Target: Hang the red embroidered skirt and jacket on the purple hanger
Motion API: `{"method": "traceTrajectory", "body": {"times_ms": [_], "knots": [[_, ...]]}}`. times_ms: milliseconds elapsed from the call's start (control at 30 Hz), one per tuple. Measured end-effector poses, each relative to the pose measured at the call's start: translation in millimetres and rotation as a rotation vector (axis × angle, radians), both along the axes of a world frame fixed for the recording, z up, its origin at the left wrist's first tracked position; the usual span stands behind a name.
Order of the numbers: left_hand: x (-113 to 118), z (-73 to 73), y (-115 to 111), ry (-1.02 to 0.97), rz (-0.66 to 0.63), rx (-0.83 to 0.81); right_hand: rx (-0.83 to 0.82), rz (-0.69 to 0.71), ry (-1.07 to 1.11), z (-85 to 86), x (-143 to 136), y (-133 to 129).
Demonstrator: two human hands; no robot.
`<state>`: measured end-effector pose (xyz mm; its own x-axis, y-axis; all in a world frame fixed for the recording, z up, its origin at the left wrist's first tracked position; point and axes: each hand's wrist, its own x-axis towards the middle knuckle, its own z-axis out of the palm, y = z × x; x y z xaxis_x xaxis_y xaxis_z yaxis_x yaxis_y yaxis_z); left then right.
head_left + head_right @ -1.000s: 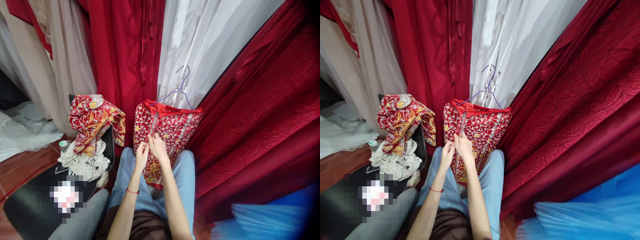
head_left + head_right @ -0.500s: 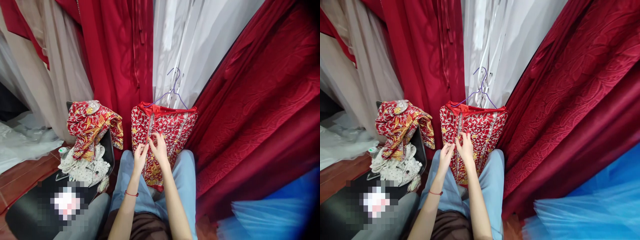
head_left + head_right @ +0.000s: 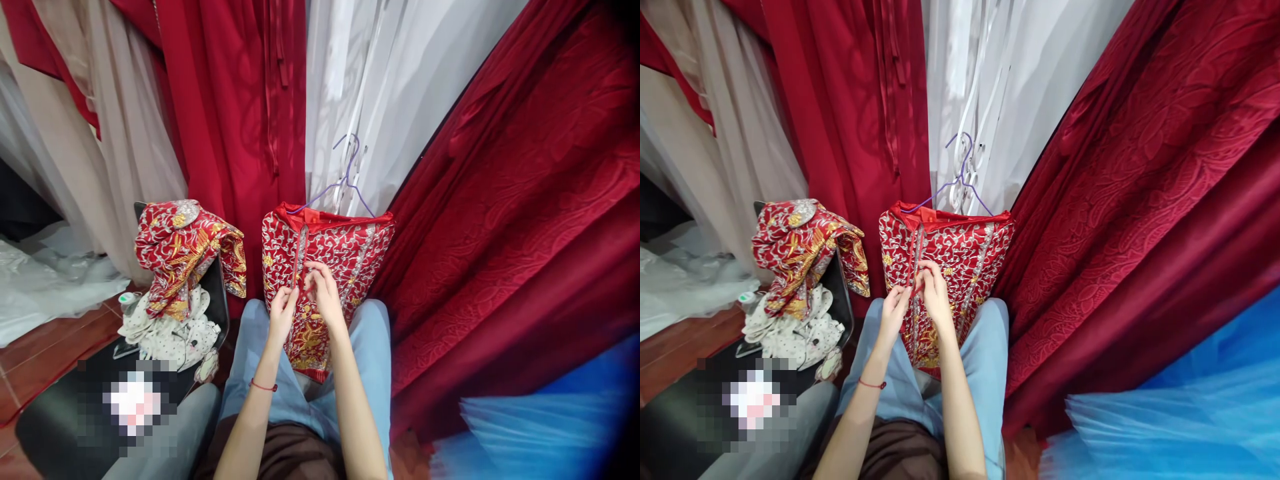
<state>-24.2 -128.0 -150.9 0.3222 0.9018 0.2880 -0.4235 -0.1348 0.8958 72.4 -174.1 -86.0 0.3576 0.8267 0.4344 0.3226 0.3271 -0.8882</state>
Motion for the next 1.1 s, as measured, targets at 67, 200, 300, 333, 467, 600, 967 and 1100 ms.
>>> {"method": "traceTrajectory", "body": {"times_ms": [67,200,300,333,467,600,967,1100], "knots": [[0,0.1,0,-0.003,-0.008,-0.002,0.035,0.089,-0.008,10.8,-1,8],[-4,2.0,-1,0.006,0.002,-0.013,0.03,-0.049,-0.227,23.7,2,30],[-7,3.5,0,0.009,-0.001,-0.001,-0.02,-0.117,-0.371,26.5,5,41],[-7,3.7,0,0.006,-0.004,0.0,-0.03,-0.128,-0.418,26.8,5,43],[-7,3.4,-1,0.004,0.012,-0.006,-0.09,-0.14,-0.548,30.4,1,45],[-5,2.6,-2,0.016,0.005,-0.001,-0.333,-0.1,-0.731,42.6,-6,44],[-9,8.9,-5,-0.027,-0.007,-0.059,0.141,-0.29,-0.557,40.0,18,19],[-10,11.1,-4,-0.063,-0.027,-0.101,0.059,-0.116,-0.463,7.0,34,19]]}}
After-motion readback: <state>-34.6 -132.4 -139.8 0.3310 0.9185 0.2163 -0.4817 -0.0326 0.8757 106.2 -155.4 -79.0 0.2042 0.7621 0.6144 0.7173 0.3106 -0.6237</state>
